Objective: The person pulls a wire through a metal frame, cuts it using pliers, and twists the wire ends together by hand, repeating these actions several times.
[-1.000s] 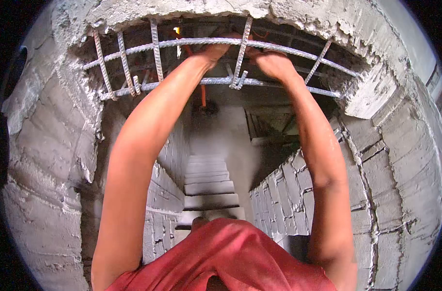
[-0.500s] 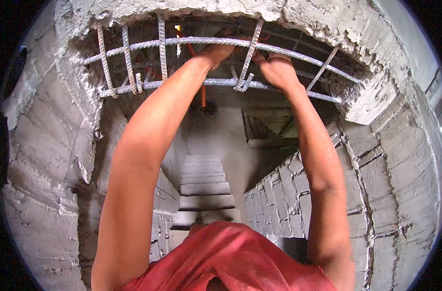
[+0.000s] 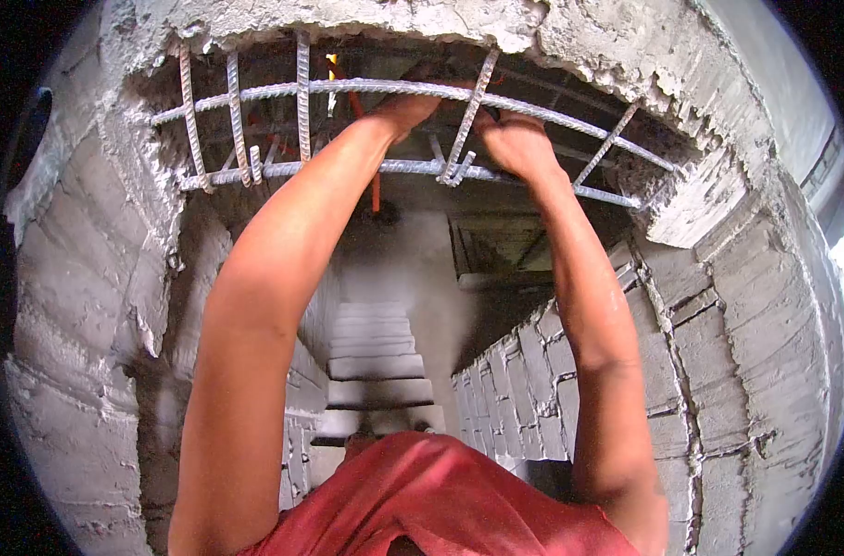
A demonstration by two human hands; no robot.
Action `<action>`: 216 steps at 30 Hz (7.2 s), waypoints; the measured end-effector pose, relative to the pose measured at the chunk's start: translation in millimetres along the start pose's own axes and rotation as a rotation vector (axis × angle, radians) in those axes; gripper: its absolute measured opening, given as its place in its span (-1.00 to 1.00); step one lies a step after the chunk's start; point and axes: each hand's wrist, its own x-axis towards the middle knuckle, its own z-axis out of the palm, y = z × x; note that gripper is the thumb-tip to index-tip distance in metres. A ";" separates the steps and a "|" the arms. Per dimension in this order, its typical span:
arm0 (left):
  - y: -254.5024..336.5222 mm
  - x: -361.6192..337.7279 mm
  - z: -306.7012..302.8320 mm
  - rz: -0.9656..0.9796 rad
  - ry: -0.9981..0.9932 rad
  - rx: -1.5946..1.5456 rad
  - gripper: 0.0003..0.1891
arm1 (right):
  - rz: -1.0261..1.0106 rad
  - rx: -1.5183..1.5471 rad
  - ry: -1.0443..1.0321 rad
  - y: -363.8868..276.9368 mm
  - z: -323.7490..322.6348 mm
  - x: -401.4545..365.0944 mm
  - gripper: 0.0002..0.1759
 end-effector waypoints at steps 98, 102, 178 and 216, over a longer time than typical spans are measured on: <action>1.7 0.1 1.6 0.016 0.014 0.004 -0.29 | -0.074 -0.339 -0.242 -17.6 -4.6 7.5 -0.61; 19.8 -20.5 5.9 0.099 0.115 -0.086 -0.36 | -0.003 -0.053 -0.155 -14.3 12.2 7.4 -0.55; -42.3 32.4 7.6 -0.292 0.248 -0.211 -0.50 | 0.299 0.082 0.021 -52.4 -20.8 -22.3 -0.14; -16.6 1.3 -22.1 0.129 -0.079 1.487 -0.41 | -0.375 -0.356 0.212 13.5 -0.9 -3.7 -0.53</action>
